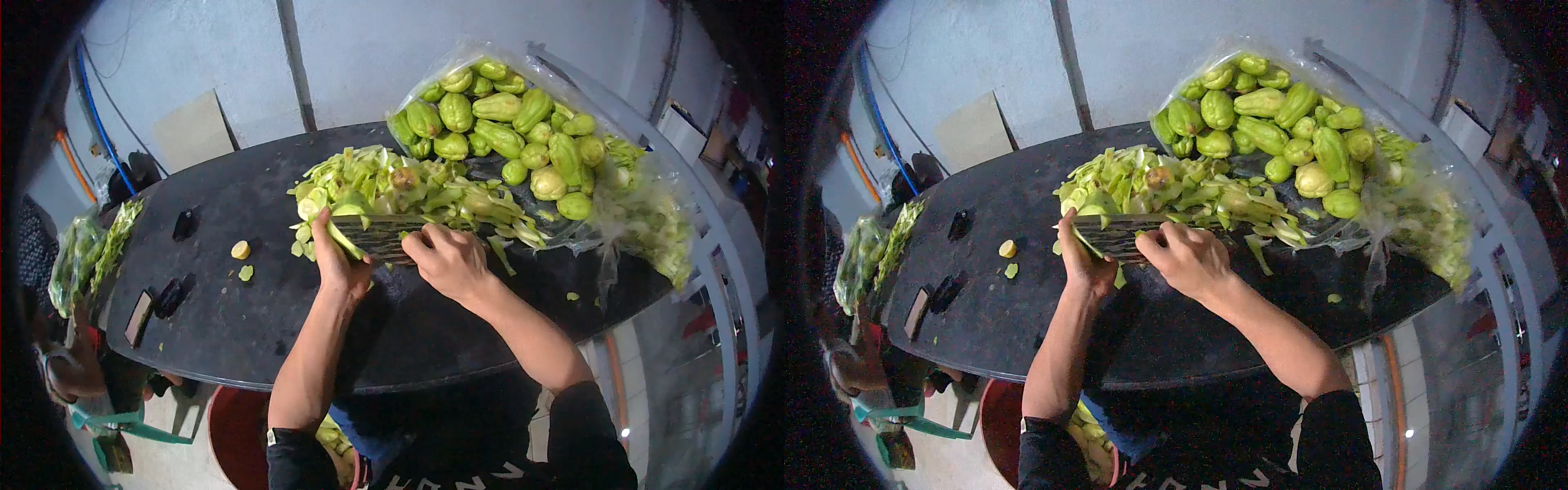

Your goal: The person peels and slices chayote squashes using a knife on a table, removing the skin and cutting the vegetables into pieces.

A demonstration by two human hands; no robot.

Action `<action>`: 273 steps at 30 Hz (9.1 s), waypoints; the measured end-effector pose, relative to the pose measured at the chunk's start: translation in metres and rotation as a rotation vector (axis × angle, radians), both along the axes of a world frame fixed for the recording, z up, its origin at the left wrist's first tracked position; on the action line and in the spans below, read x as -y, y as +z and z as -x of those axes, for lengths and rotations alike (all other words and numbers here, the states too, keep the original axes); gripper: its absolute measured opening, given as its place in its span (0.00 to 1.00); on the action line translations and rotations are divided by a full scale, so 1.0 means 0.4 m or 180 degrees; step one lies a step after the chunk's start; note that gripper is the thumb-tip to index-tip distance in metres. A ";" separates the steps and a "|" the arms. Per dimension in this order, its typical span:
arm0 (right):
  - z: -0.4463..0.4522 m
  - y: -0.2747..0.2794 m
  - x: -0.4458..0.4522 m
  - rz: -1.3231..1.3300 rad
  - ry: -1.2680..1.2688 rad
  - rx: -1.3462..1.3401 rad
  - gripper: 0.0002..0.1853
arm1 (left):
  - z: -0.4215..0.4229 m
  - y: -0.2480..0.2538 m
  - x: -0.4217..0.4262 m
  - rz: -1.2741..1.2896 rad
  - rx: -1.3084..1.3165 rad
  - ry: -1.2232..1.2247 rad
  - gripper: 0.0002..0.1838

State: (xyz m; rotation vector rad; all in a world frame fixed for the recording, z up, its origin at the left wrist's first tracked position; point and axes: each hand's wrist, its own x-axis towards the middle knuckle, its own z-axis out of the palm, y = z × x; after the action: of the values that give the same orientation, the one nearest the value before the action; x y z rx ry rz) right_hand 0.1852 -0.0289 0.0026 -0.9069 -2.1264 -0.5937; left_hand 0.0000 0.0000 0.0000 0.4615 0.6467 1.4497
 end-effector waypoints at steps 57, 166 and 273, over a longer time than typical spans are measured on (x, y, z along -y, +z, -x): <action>0.005 -0.009 -0.011 -0.0368 0.0235 -0.0136 0.05 | -0.018 0.005 0.053 -0.0259 0.0525 -0.0360 0.29; 0.006 -0.003 0.000 -0.0051 0.0402 -0.0453 0.08 | -0.033 0.009 0.054 -0.0573 0.0536 -0.0274 0.33; -0.044 -0.008 -0.060 0.0921 -0.0354 -0.0748 0.08 | -0.022 0.020 0.060 -0.0987 0.0220 -0.0873 0.37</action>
State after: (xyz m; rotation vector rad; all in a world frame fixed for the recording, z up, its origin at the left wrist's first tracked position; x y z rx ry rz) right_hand 0.2027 -0.0047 -0.0006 -1.1979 -1.9864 -0.2206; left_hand 0.0087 -0.0240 0.0081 0.7098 0.2888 1.3000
